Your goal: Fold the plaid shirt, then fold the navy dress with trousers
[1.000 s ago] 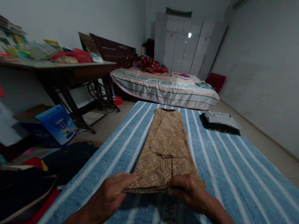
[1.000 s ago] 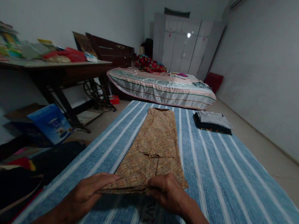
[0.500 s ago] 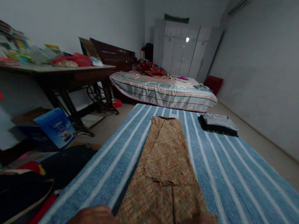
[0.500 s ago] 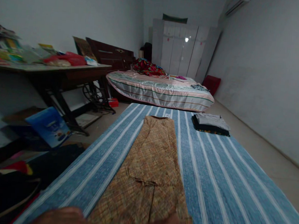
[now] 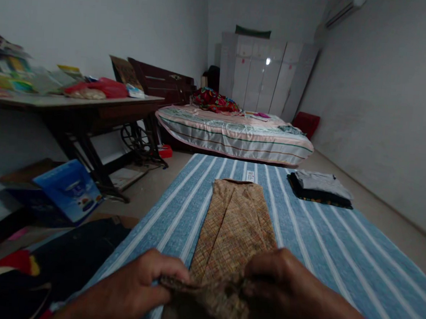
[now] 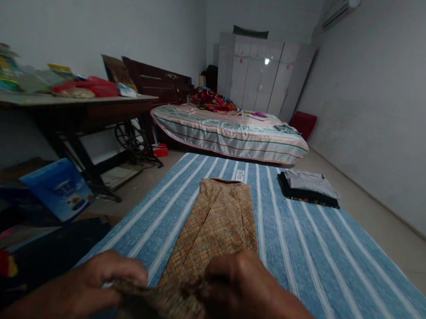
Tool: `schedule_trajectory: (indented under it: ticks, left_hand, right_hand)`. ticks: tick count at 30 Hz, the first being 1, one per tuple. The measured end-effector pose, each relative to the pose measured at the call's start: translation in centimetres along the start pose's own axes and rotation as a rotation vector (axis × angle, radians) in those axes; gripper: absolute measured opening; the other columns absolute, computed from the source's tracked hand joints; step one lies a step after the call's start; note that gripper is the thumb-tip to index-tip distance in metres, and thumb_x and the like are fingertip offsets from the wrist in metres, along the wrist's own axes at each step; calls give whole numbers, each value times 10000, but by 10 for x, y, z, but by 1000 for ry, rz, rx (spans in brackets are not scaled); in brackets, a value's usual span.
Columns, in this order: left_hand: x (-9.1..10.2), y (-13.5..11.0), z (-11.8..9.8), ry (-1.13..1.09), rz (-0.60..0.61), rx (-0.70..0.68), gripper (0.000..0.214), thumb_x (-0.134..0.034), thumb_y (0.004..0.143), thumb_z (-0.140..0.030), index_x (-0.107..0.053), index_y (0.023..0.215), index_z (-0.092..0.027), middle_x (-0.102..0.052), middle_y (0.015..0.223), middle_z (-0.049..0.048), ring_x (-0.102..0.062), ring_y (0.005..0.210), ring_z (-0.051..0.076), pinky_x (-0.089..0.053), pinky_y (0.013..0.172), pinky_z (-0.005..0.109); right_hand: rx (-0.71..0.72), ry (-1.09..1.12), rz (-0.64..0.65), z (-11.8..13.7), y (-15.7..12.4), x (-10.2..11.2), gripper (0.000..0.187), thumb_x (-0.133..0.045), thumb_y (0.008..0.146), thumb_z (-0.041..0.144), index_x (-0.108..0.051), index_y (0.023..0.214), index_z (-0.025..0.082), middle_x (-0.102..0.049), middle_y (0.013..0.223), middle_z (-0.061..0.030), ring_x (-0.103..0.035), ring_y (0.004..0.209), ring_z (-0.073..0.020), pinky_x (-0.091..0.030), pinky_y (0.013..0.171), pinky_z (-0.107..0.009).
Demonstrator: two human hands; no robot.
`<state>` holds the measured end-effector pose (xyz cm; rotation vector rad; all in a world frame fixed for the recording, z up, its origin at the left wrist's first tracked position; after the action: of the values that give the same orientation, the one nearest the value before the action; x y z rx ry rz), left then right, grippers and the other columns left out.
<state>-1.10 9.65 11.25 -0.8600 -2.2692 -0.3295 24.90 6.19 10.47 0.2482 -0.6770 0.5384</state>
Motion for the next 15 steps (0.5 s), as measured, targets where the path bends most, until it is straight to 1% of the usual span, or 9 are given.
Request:
schedule_trajectory:
  ticks: [1, 3, 4, 6, 8, 10, 11, 13, 15]
  left_hand:
    - [8, 22, 3, -47, 57, 51, 184, -533, 746, -275, -712, 742, -234, -669, 680, -28, -616, 678, 152, -461, 630, 201]
    - [28, 70, 18, -155, 48, 136, 174, -575, 711, -313, -696, 680, -191, -636, 620, -25, -595, 640, 155, -444, 594, 206]
    - [36, 94, 29, -217, 30, 165, 189, -598, 688, -336, -683, 645, -173, -617, 592, -22, -579, 609, 151, -438, 576, 212]
    - [47, 143, 57, -387, 9, 224, 202, -652, 626, -335, -678, 700, -148, -626, 626, -8, -575, 602, 149, -450, 582, 231]
    - [50, 189, 90, -526, -67, 309, 239, -672, 587, -320, -652, 734, -133, -633, 653, 9, -577, 584, 142, -460, 564, 242]
    - [45, 227, 124, -624, -169, 426, 241, -657, 572, -296, -614, 749, -139, -615, 634, 5, -575, 558, 135, -462, 533, 245]
    - [40, 242, 140, -650, -230, 489, 217, -645, 568, -279, -585, 728, -145, -601, 613, -2, -573, 542, 131, -467, 526, 249]
    - [28, 263, 164, -659, -279, 541, 175, -610, 577, -259, -534, 697, -156, -570, 575, -19, -560, 507, 121, -473, 513, 256]
    - [18, 274, 179, -655, -283, 549, 158, -599, 589, -257, -526, 688, -158, -551, 552, -29, -539, 478, 108, -462, 488, 243]
  right_hand:
    - [-13, 2, -18, -6, 18, 15, 165, -578, 820, 284, -607, 697, 178, -545, 616, 40, -498, 555, -77, -341, 498, -175]
    - [-26, -10, -58, -24, 57, 44, 119, -598, 779, 258, -624, 698, 174, -545, 617, 40, -502, 583, -88, -350, 528, -184]
    - [-46, -29, -70, -37, 78, 57, 90, -609, 754, 245, -636, 710, 171, -549, 625, 37, -501, 596, -95, -355, 540, -189]
    - [-114, -84, -110, -71, 123, 81, 75, -626, 716, 239, -647, 713, 167, -537, 597, 41, -482, 578, -98, -345, 533, -196]
    - [-200, -186, -146, -111, 165, 98, 90, -637, 701, 243, -671, 744, 172, -563, 623, 39, -495, 604, -105, -351, 556, -202]
    - [-244, -217, -157, -153, 200, 105, 79, -630, 683, 200, -684, 725, 163, -577, 613, 29, -505, 603, -113, -350, 559, -212]
    - [-264, -227, -163, -172, 213, 105, 77, -623, 677, 183, -687, 712, 159, -582, 606, 24, -510, 602, -118, -350, 560, -218]
    - [-300, -239, -166, -205, 231, 102, 70, -623, 663, 165, -688, 684, 149, -583, 588, 15, -511, 587, -125, -347, 552, -229]
    - [-315, -236, -154, -227, 237, 96, 66, -626, 661, 170, -687, 673, 147, -588, 590, 10, -510, 578, -125, -349, 546, -231]
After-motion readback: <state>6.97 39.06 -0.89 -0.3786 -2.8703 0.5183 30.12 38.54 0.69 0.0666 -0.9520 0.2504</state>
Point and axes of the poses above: each hand's wrist, its own y-axis towards the middle knuckle, its own x-axis out of the back of the hand, z = x × y, the point moved 3 cm from there along y, towards the middle knuckle
